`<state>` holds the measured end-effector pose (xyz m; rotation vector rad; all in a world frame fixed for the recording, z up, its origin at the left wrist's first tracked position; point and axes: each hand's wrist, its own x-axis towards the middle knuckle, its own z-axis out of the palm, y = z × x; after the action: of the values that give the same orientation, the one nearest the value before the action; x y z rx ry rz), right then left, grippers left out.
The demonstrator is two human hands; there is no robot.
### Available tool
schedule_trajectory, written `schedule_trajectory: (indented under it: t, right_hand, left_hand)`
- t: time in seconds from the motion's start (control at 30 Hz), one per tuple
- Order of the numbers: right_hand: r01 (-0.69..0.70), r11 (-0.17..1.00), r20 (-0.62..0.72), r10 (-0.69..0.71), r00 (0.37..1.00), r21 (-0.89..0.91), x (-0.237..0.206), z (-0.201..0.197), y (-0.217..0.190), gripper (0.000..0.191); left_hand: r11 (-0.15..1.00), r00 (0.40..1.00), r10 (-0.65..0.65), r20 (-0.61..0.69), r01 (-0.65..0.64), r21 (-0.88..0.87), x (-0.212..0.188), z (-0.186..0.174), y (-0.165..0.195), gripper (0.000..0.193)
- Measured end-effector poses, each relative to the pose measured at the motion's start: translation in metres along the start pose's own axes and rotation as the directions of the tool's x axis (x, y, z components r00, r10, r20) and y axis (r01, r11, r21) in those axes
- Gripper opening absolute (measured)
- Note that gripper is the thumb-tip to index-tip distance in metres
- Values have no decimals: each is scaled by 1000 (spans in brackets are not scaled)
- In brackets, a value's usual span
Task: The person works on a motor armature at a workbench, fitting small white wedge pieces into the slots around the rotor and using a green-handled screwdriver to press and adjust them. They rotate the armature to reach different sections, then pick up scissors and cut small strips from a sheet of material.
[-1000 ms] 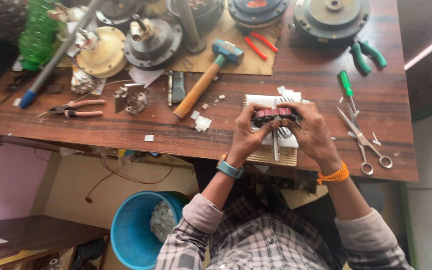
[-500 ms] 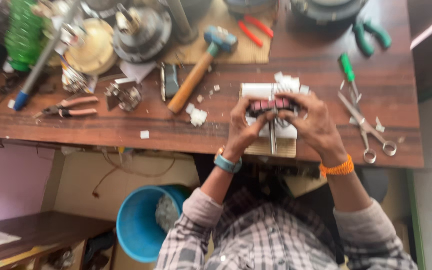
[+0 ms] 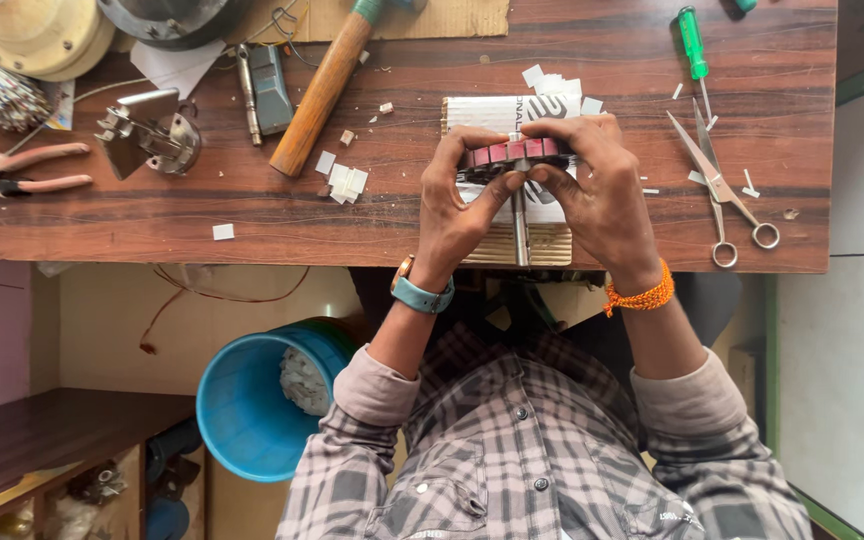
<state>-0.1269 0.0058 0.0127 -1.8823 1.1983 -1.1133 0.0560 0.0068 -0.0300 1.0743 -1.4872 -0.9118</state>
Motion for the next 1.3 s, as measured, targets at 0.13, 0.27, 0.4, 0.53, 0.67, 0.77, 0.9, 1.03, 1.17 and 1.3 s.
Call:
schedule_trajectory:
  t: [0.13, 0.27, 0.4, 0.53, 0.67, 0.77, 0.9, 1.03, 1.17, 1.3]
  right_hand:
    - [43, 998, -38, -44, 998, -42, -2, 2, 2, 34]
    - [33, 999, -48, -34, 998, -34, -2, 3, 3, 36]
    - [9, 999, -31, -10, 999, -31, 2, 4, 0, 37]
    - [16, 999, -21, -17, 1000, -41, 7, 5, -2, 37]
    - [37, 997, -20, -39, 999, -65, 7, 5, -3, 39]
    - [25, 998, -20, -26, 999, -61, 5, 5, -2, 39]
    - [24, 998, -26, -26, 999, -56, 4, 6, 0, 38]
    - [2, 998, -8, -3, 1000, -70, 5, 5, 0, 38]
    - [-9, 998, 31, 11, 999, -63, 6, -1, -3, 38]
    - [-15, 995, 45, 20, 999, -94, 2, -6, -6, 38]
  left_hand:
    - [996, 998, 70, -4, -70, 53, 0, 2, 4, 35]
    - [997, 999, 50, 0, -50, 58, 2, 1, 5, 35]
    - [1000, 1000, 24, -6, -24, 9, 4, 1, 4, 35]
    - [1000, 1000, -9, -14, 9, -15, 5, 1, 1, 36]
    - [1000, 1000, 20, -17, -21, -18, 4, 0, -1, 37]
    - [999, 999, 31, -12, -31, -12, 3, 0, -2, 37]
    - [999, 999, 33, -7, -33, -7, 3, 2, -4, 36]
    - [1000, 1000, 20, 1, -20, -17, 2, 2, -5, 37]
    - [1000, 1000, -9, 1, 9, -20, 1, 3, -5, 36]
    - [1000, 1000, 18, 9, -18, -5, -1, 2, -2, 37]
